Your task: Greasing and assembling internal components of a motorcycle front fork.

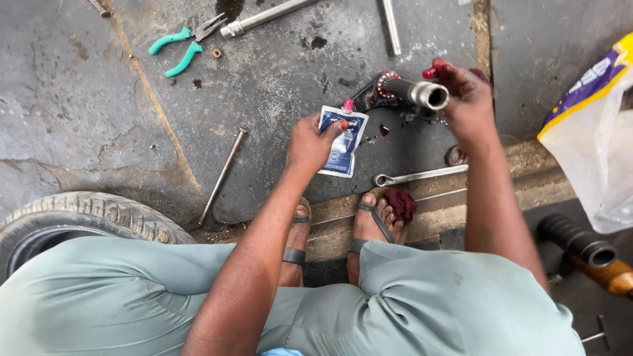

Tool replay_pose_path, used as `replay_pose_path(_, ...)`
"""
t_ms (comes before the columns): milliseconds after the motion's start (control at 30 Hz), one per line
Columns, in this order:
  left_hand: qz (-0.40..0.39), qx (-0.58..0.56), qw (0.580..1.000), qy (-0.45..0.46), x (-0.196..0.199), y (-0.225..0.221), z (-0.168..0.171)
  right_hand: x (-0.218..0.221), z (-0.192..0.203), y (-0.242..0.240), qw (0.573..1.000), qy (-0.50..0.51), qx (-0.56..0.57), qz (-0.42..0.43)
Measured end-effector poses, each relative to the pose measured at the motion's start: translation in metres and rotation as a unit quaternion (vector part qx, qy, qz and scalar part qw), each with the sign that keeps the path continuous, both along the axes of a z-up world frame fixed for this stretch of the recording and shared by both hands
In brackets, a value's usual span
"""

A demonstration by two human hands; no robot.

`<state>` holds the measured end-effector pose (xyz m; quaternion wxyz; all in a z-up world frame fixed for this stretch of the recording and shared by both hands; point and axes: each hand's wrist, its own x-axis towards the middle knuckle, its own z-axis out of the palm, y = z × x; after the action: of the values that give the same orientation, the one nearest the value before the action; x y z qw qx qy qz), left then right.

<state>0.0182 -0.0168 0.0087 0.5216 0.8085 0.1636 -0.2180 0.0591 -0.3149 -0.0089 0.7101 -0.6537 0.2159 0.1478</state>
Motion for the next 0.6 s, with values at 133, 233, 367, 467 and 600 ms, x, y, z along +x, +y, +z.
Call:
replay_pose_path(133, 0.022, -0.001, 0.999, -0.023, 0.004, -0.002, -0.003, 0.052, 0.017, 0.008, 0.974, -0.044, -0.116, 0.188)
replay_pose_path(233, 0.029, -0.014, 0.999, -0.031, 0.004, -0.004, -0.006, 0.076, 0.028, 0.025, 0.83, -0.183, -0.329, 0.411)
replay_pose_path(367, 0.032, -0.012, 0.999, -0.023, 0.011, -0.007, -0.007, 0.093, 0.018, 0.035, 0.724, -0.141, -0.425, 0.525)
replay_pose_path(467, 0.034, -0.017, 0.999, -0.011, 0.014, -0.007, -0.002, 0.091, 0.024, 0.04, 0.681, -0.199, -0.426, 0.562)
replay_pose_path(600, 0.032, -0.014, 0.999, -0.008, 0.015, -0.009, -0.009, 0.083, 0.047, 0.052, 0.689, -0.09, -0.449, 0.562)
